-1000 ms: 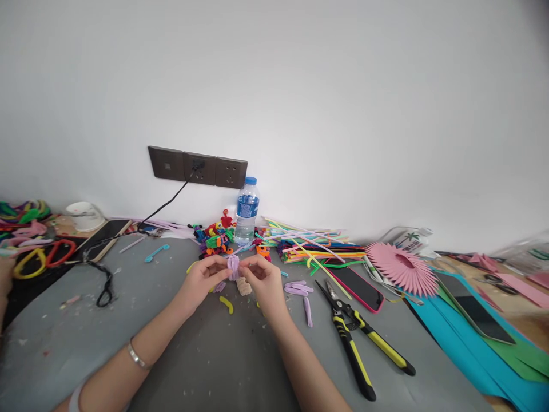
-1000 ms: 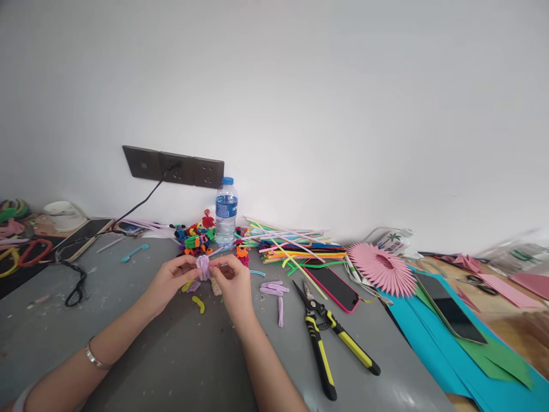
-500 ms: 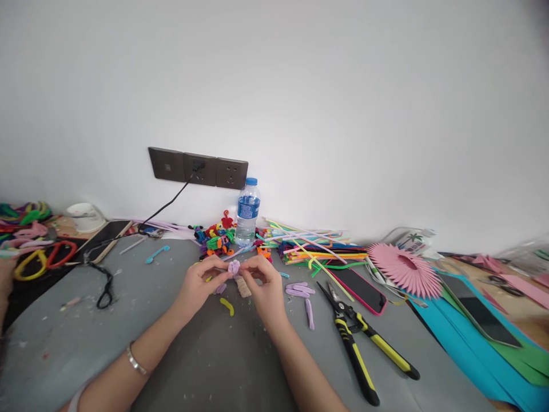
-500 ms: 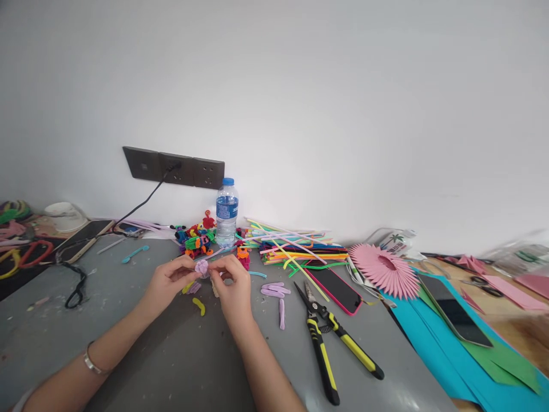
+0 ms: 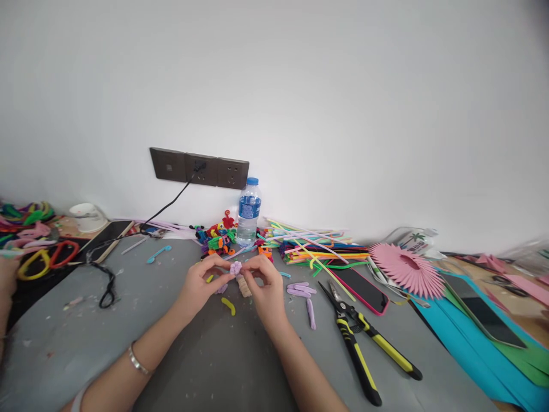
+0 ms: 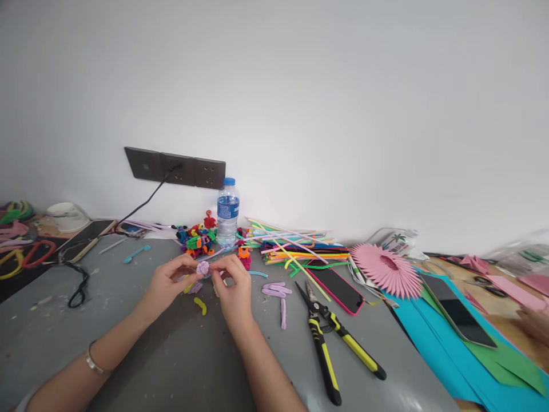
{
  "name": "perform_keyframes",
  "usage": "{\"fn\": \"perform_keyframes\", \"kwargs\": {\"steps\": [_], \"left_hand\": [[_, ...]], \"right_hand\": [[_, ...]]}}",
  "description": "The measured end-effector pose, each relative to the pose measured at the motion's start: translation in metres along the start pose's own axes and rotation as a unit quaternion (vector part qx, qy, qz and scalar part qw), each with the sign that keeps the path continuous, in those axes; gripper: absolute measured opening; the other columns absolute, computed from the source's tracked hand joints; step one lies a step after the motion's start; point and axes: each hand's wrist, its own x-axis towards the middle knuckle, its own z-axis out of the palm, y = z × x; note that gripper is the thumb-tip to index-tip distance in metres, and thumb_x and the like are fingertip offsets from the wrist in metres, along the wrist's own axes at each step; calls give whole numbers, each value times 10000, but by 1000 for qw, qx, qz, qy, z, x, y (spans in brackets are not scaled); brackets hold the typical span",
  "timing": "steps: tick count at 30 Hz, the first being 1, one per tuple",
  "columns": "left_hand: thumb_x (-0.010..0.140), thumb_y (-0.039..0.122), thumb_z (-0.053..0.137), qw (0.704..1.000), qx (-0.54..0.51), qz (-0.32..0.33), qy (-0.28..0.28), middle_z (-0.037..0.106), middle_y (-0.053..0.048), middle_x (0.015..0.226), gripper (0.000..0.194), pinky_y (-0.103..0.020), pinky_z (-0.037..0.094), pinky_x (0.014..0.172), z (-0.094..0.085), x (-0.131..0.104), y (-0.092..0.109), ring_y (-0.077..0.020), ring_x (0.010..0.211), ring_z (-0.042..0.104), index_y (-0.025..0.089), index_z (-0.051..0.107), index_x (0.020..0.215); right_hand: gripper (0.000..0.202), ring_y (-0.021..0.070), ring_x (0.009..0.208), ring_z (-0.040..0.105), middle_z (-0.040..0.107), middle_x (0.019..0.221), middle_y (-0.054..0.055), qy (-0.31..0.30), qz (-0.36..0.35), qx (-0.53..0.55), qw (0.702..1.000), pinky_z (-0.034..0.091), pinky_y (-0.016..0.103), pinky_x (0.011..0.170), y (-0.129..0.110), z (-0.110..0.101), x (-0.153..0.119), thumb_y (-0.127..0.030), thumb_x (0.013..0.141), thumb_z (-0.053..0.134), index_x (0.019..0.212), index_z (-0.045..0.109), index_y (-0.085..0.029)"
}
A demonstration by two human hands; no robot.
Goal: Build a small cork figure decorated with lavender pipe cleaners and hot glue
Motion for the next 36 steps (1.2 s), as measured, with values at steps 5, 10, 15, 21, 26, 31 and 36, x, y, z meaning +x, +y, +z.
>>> {"fn": "perform_keyframes", "kwargs": {"steps": [5, 10, 15, 21, 26, 31, 36], "left_hand": [[720, 271, 777, 999, 7, 32, -4, 691, -44, 794, 102, -275, 536, 704, 0, 0, 5, -196, 774, 630, 204, 758, 793], [750, 268, 769, 996, 37, 78, 2, 721, -81, 919, 79, -292, 560, 788, 0, 0, 8, -230, 938, 655, 221, 763, 813], [788, 269, 745, 988, 69, 139, -4, 735, -70, 914, 75, -292, 589, 767, -2, 2, 4, -211, 919, 684, 214, 745, 838], [807, 218, 731, 980, 95, 176, -5, 721, -38, 905, 80, -256, 605, 755, -2, 1, -1, -176, 888, 696, 218, 702, 881], [825, 216, 712, 976, 125, 180, -4, 699, -40, 961, 185, -259, 613, 712, -2, 0, -2, -164, 834, 698, 222, 694, 1009], [833, 162, 698, 957, 175, 230, -11, 691, -38, 944, 192, -250, 588, 733, -3, 1, 2, -169, 882, 693, 223, 700, 1015], [829, 126, 696, 945, 195, 262, -6, 697, -25, 899, 177, -253, 568, 764, -3, 2, 7, -162, 870, 688, 220, 690, 979]], "right_hand": [[160, 185, 764, 584, 626, 788, 41, 0, -10, -3, 1000, 463, 274, 614, 1, 0, -1, -121, 819, 563, 753, 668, -222], [145, 186, 808, 598, 621, 838, 53, -2, -10, 3, 1000, 491, 272, 641, 3, 0, -2, -128, 837, 566, 782, 666, -218], [129, 176, 810, 620, 644, 835, 45, 7, -20, 11, 1000, 512, 267, 663, 6, 2, -3, -127, 843, 560, 810, 656, -207], [132, 158, 788, 657, 650, 854, 19, 31, 20, 56, 998, 553, 270, 711, 13, 6, -5, -135, 824, 598, 932, 598, -212], [100, 153, 801, 650, 642, 848, 22, 15, 5, 43, 999, 552, 258, 733, 14, 6, -6, -128, 839, 568, 882, 612, -206], [108, 159, 809, 646, 638, 862, 36, 7, -12, 47, 999, 551, 267, 737, 13, 5, -6, -134, 873, 545, 903, 626, -199], [121, 171, 825, 638, 634, 878, 47, -1, -37, 48, 998, 537, 286, 737, 11, 4, -5, -119, 886, 548, 906, 636, -200]]}}
